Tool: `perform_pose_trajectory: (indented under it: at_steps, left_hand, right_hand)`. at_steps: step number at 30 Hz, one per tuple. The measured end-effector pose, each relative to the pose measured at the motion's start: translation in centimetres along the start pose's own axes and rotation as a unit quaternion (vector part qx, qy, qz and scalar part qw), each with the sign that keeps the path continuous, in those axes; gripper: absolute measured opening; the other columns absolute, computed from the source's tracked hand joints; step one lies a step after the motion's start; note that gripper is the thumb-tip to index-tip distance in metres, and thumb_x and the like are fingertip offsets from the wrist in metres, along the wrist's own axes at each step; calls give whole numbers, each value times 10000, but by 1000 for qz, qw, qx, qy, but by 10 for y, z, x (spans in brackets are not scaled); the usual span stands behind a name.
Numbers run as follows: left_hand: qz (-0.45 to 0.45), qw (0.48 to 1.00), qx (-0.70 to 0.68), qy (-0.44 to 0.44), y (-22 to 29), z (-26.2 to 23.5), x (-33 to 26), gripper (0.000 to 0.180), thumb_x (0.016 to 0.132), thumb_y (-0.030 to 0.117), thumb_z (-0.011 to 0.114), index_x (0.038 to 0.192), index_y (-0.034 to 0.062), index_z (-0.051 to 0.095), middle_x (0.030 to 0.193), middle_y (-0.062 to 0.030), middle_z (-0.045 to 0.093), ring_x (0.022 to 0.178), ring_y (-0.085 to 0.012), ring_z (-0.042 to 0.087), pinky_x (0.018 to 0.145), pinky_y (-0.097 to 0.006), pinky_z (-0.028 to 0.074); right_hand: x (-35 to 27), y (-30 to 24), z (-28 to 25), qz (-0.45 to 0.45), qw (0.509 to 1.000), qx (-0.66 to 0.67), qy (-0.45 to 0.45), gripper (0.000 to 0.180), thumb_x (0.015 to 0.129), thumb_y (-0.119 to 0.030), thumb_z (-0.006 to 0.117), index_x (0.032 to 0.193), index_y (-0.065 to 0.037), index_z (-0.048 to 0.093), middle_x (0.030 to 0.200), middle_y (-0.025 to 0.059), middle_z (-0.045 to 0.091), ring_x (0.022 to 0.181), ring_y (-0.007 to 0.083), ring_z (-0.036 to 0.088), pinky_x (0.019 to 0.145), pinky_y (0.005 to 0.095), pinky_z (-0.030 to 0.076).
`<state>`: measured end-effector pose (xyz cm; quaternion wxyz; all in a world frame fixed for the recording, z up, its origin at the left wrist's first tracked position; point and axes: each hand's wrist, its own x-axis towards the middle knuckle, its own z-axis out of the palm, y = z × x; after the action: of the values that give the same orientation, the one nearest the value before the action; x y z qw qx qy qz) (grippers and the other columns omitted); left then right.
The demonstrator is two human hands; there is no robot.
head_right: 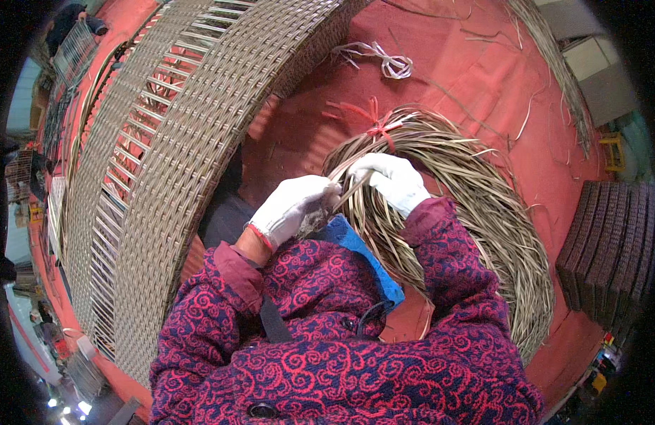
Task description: The person weaves a large flat basket by hand, interlacing thin reed strips through a pre-formed frame. They repeatedly pull new strips through the weave, tighten the pattern, and adjust the basket's position to continue the work.
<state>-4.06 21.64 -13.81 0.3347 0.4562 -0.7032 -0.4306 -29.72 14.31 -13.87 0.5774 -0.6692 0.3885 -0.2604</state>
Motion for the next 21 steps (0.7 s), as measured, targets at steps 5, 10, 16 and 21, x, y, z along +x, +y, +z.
perform_pose_trajectory:
  at_steps: [5, 10, 16, 21]
  left_hand:
    - [-179, 957, -189, 129, -18, 7, -2, 244, 963, 210, 627, 1057, 25, 755, 944, -87, 764, 851, -180, 704, 759, -334, 537]
    - [-185, 945, -143, 227, 8, 0, 3, 233, 970, 238, 659, 989, 32, 765, 819, -44, 737, 764, -130, 664, 702, -306, 517]
    - [-216, 948, -200, 125, 68, -22, -30, 249, 1004, 249, 665, 1015, 14, 749, 783, -1, 685, 703, -58, 589, 640, -237, 477]
    - [-113, 908, -352, 197, 81, -33, -55, 213, 1035, 109, 581, 1116, -36, 714, 1024, -72, 725, 894, -115, 674, 818, -269, 527]
  right_hand:
    - [-30, -6, -9, -72, 972, -219, -40, 287, 800, -43, 580, 1048, -26, 724, 930, 103, 712, 909, 264, 708, 866, 361, 566]
    - [-41, -9, 9, -120, 950, -286, -33, 215, 848, -133, 605, 1023, -73, 716, 940, 128, 711, 944, 344, 674, 884, 424, 517]
    - [-15, -68, 44, -98, 991, -82, 39, 383, 934, -108, 517, 1283, -75, 671, 1104, 185, 739, 1006, 362, 707, 917, 435, 552]
    - [7, -99, 89, -168, 945, -281, -21, 399, 960, -150, 511, 1330, -132, 659, 988, 152, 707, 916, 345, 682, 838, 446, 543]
